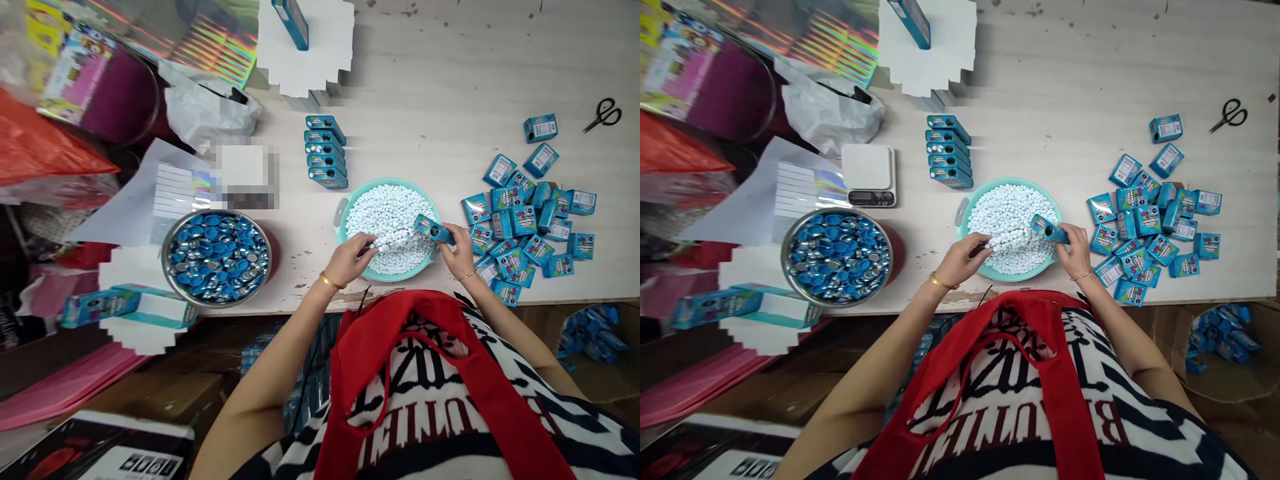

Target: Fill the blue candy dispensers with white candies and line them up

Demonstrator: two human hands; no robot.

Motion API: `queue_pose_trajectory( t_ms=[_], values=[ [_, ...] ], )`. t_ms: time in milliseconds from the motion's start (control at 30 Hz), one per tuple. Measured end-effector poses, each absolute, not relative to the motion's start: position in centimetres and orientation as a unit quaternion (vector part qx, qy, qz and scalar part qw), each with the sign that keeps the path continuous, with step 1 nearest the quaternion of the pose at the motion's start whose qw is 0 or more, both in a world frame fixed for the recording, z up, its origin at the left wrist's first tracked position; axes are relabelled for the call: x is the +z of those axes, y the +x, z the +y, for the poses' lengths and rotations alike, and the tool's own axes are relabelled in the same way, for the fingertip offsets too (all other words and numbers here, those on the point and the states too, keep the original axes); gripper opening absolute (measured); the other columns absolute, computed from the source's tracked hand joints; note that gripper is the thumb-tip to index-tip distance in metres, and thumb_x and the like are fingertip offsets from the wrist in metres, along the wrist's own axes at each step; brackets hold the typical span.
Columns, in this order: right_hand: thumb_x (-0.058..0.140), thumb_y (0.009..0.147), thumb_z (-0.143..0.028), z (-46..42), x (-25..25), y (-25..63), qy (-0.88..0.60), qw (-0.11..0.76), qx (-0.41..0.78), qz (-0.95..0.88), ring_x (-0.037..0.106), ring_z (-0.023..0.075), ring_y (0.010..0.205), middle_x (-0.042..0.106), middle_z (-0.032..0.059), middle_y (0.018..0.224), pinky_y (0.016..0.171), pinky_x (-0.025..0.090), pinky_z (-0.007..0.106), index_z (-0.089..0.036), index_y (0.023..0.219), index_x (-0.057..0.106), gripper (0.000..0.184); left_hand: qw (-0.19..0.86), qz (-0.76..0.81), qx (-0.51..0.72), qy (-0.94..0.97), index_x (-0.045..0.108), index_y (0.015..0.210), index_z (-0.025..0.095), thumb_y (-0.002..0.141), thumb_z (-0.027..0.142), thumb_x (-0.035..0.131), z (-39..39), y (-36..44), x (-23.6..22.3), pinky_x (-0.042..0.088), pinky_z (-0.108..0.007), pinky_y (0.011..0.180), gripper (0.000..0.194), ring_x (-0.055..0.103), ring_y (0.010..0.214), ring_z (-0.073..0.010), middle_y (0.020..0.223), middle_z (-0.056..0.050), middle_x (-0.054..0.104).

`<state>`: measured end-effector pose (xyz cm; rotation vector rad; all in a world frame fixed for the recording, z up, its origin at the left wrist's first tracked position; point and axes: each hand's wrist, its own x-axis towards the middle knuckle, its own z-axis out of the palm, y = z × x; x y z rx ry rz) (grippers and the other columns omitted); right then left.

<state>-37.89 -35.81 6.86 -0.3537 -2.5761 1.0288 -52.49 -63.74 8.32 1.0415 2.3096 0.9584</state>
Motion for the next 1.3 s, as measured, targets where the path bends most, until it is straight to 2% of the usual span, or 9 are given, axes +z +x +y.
queue_pose_trajectory(
  t_ms=[133, 300, 433, 567, 767, 900, 1033, 1167, 1300],
  values=[
    [0.053, 0.088, -0.019, -36.7, 6.8, -38.6, -0.068, 0.167, 0.359, -0.916, 0.061, 0.029, 0.113, 0.068, 0.0085, 0.123, 0.097, 0.05, 0.048, -0.025, 0.127, 0.057, 0.04, 0.211, 0.825, 0.274, 0.447, 0.057, 0.115, 0.018, 0.099, 0.039, 0.046, -62.8, -53.9, 14.0, 0.05, -0.031, 0.084, 0.028, 0.064, 0.094, -0.0188, 0.102, -0.008, 0.067],
    [0.052, 0.086, -0.014, -38.0, 6.3, -39.1, -0.035, 0.158, 0.363, -0.917, 0.06, 0.029, 0.114, 0.067, 0.009, 0.126, 0.097, 0.049, 0.049, -0.024, 0.13, 0.056, 0.046, 0.242, 0.842, 0.054, 0.479, 0.058, 0.116, 0.018, 0.097, 0.029, 0.048, -59.9, -54.3, 19.6, 0.052, -0.033, 0.077, 0.024, 0.066, 0.1, -0.0243, 0.112, -0.009, 0.068],
    [0.052, 0.087, -0.015, -38.6, 6.0, -39.1, -0.029, 0.142, 0.371, -0.917, 0.06, 0.0288, 0.115, 0.067, 0.0097, 0.126, 0.098, 0.049, 0.049, -0.023, 0.13, 0.056, 0.043, 0.242, 0.845, -0.059, 0.473, 0.059, 0.11, 0.017, 0.096, 0.02, 0.044, -57.4, -53.2, 23.7, 0.05, -0.032, 0.07, 0.02, 0.068, 0.089, -0.0243, 0.1, -0.01, 0.068],
    [0.052, 0.088, -0.016, -38.9, 5.8, -39.1, -0.03, 0.149, 0.381, -0.912, 0.06, 0.0283, 0.115, 0.067, 0.0097, 0.127, 0.098, 0.049, 0.048, -0.024, 0.13, 0.055, 0.042, 0.226, 0.842, -0.068, 0.485, 0.062, 0.102, 0.015, 0.095, 0.012, 0.038, -56.7, -52.5, 25.4, 0.05, -0.032, 0.068, 0.025, 0.067, 0.086, -0.024, 0.091, -0.011, 0.066],
    [0.054, 0.087, -0.017, -37.9, 6.2, -38.8, -0.07, 0.171, 0.396, -0.9, 0.061, 0.028, 0.113, 0.068, 0.008, 0.124, 0.096, 0.051, 0.048, -0.026, 0.128, 0.056, 0.043, 0.213, 0.898, -0.029, 0.383, 0.06, 0.114, 0.019, 0.099, 0.03, 0.044, -61.9, -54.0, 18.5, 0.05, -0.032, 0.07, 0.025, 0.065, 0.098, -0.0259, 0.109, -0.01, 0.065],
    [0.058, 0.088, -0.023, -36.4, 6.8, -38.2, -0.124, 0.179, 0.393, -0.893, 0.061, 0.028, 0.111, 0.068, 0.008, 0.121, 0.095, 0.052, 0.047, -0.026, 0.126, 0.058, 0.038, 0.294, 0.902, -0.027, 0.315, 0.061, 0.11, 0.017, 0.096, 0.028, 0.049, -64.7, -53.4, 9.6, 0.05, -0.034, 0.076, 0.021, 0.064, 0.101, -0.0266, 0.112, -0.013, 0.062],
    [0.06, 0.088, -0.028, -35.5, 7.2, -37.8, -0.162, 0.186, 0.384, -0.89, 0.061, 0.0274, 0.108, 0.068, 0.0071, 0.118, 0.095, 0.051, 0.047, -0.027, 0.123, 0.06, 0.035, 0.296, 0.911, 0.089, 0.274, 0.059, 0.113, 0.016, 0.097, 0.024, 0.046, -61.2, -51.3, 2.7, 0.05, -0.035, 0.085, 0.022, 0.061, 0.107, -0.0262, 0.118, -0.015, 0.06],
    [0.062, 0.089, -0.031, -35.3, 7.4, -37.6, -0.176, 0.192, 0.378, -0.889, 0.062, 0.0266, 0.106, 0.068, 0.0066, 0.116, 0.094, 0.051, 0.046, -0.026, 0.122, 0.06, 0.034, 0.267, 0.899, 0.222, 0.266, 0.057, 0.112, 0.015, 0.091, 0.013, 0.047, -56.6, -50.2, -0.4, 0.047, -0.036, 0.095, 0.024, 0.058, 0.112, -0.0263, 0.119, -0.015, 0.059],
    [0.063, 0.089, -0.03, -35.3, 7.3, -37.3, -0.181, 0.195, 0.38, -0.886, 0.061, 0.0255, 0.104, 0.068, 0.0061, 0.116, 0.092, 0.051, 0.044, -0.027, 0.123, 0.059, 0.035, 0.265, 0.885, 0.262, 0.28, 0.057, 0.108, 0.018, 0.091, 0.019, 0.049, -57.3, -50.5, -0.3, 0.049, -0.035, 0.091, 0.018, 0.059, 0.102, -0.0234, 0.109, -0.011, 0.061]
  ],
)
